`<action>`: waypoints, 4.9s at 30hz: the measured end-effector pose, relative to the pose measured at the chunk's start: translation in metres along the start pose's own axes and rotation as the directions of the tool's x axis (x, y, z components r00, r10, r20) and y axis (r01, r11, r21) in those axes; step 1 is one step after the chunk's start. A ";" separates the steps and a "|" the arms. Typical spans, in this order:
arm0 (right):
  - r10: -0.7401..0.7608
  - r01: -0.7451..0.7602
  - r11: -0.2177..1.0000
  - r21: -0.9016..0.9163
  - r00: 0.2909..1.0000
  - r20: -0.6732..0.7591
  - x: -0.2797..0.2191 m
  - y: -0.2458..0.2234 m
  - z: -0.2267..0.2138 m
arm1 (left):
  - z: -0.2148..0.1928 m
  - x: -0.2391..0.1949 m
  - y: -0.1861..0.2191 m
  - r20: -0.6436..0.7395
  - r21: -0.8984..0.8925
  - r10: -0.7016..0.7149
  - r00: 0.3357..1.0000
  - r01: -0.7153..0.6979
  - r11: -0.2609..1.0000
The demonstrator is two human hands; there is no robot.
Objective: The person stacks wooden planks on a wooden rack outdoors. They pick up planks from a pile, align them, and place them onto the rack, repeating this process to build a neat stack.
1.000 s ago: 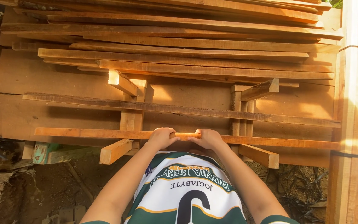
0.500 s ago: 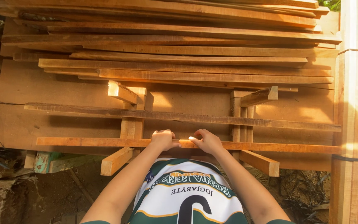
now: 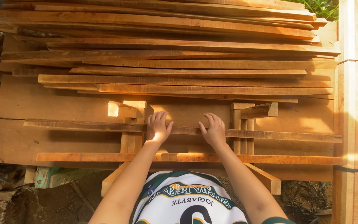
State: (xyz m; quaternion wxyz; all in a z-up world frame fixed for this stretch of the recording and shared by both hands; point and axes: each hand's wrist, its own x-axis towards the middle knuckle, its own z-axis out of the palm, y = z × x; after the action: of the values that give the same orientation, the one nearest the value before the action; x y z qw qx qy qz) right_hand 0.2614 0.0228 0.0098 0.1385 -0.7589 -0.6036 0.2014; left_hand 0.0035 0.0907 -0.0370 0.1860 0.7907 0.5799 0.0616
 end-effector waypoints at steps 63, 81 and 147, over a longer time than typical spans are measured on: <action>-0.068 0.120 0.990 -0.071 0.857 0.510 -0.055 -0.005 0.009 | -0.046 -0.050 0.038 0.719 0.055 -0.060 0.693 0.029 0.998; 0.011 0.059 0.994 -0.093 0.787 0.617 -0.048 -0.007 0.026 | -0.060 -0.062 0.033 0.695 0.068 -0.028 0.719 -0.027 0.997; 0.205 -0.020 0.962 -0.273 0.716 0.668 -0.057 -0.040 -0.038 | -0.037 -0.072 0.026 0.696 0.156 -0.104 0.710 -0.008 0.988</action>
State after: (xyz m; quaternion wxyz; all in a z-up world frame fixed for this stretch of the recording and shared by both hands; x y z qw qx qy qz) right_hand 0.2344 -0.0225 0.0693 -0.2039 -0.6759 -0.5839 0.4007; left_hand -0.0076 0.0250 0.0152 0.3349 0.7509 0.4891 -0.2912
